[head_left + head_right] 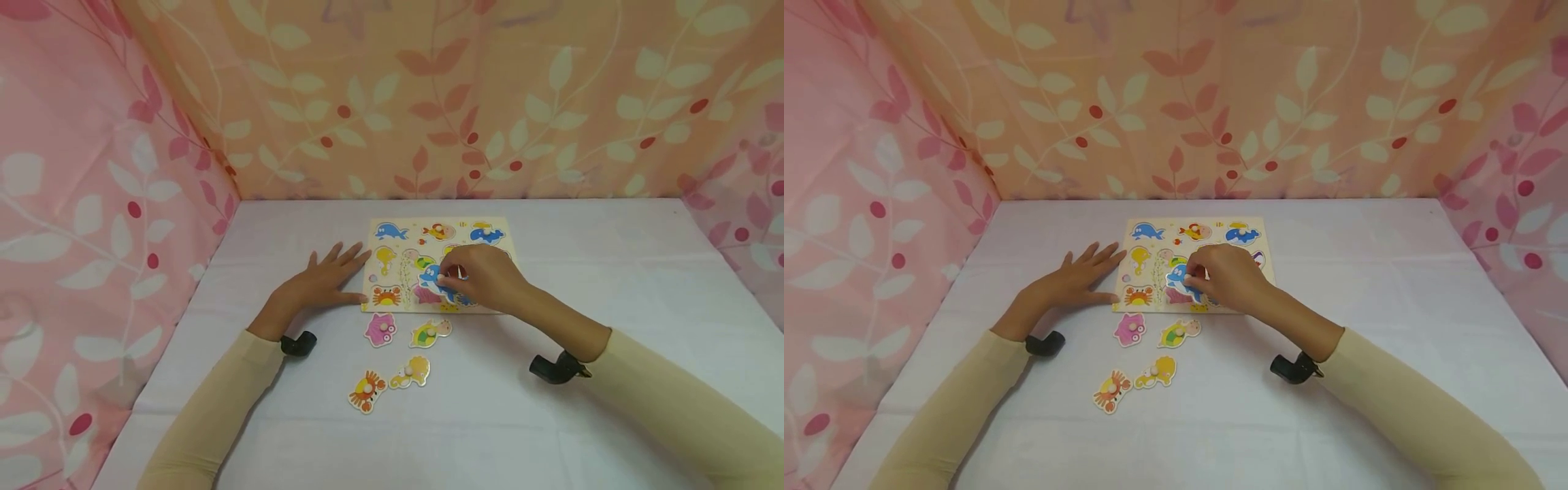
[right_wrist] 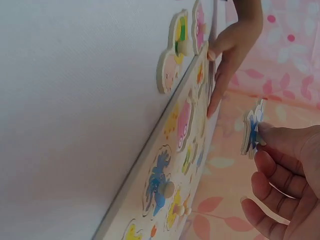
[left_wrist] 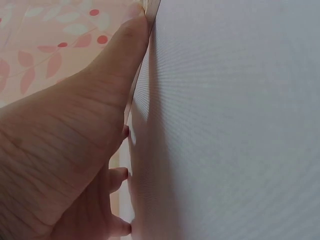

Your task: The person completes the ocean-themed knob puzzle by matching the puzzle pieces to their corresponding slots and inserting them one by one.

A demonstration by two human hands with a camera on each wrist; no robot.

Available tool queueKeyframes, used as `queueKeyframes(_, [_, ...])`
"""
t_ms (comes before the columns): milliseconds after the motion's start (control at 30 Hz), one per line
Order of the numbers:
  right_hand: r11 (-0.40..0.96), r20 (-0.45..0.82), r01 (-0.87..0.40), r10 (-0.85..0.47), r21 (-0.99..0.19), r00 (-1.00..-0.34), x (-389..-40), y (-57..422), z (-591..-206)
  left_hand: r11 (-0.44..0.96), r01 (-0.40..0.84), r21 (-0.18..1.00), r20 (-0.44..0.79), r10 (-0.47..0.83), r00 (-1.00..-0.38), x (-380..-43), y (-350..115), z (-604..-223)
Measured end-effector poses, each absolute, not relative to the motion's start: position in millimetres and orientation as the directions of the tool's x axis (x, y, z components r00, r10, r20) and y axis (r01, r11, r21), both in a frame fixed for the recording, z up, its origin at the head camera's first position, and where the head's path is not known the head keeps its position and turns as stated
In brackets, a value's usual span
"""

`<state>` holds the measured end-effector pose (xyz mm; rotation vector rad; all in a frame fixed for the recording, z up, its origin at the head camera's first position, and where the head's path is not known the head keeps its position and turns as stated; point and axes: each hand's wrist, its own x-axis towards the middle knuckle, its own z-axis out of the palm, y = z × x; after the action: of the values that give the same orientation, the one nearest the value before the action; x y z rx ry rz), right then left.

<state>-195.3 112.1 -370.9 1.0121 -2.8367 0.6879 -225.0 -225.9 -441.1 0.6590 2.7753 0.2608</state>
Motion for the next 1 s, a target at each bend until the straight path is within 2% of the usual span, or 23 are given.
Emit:
queueKeyframes(567, [0.714, 0.155, -0.582, -0.573, -0.389, -0.805, -262.7, 78.1, -372.8, 0.868, 0.432, 0.245, -0.224, 0.484, -0.846, -227.2, -227.6, -443.3])
queueKeyframes(733, [0.733, 0.122, -0.565, -0.566, -0.378, -0.815, -276.9, 70.4, -377.9, 0.859, 0.432, 0.275, -0.232, 0.495, -0.837, -226.6, -226.9, -442.3])
queueKeyframes(1000, [0.736, 0.076, -0.555, -0.574, -0.389, -0.815, -296.6, 55.1, -382.7, 0.863, 0.438, 0.253, -0.239, 0.494, -0.836, -227.6, -228.3, -441.0])
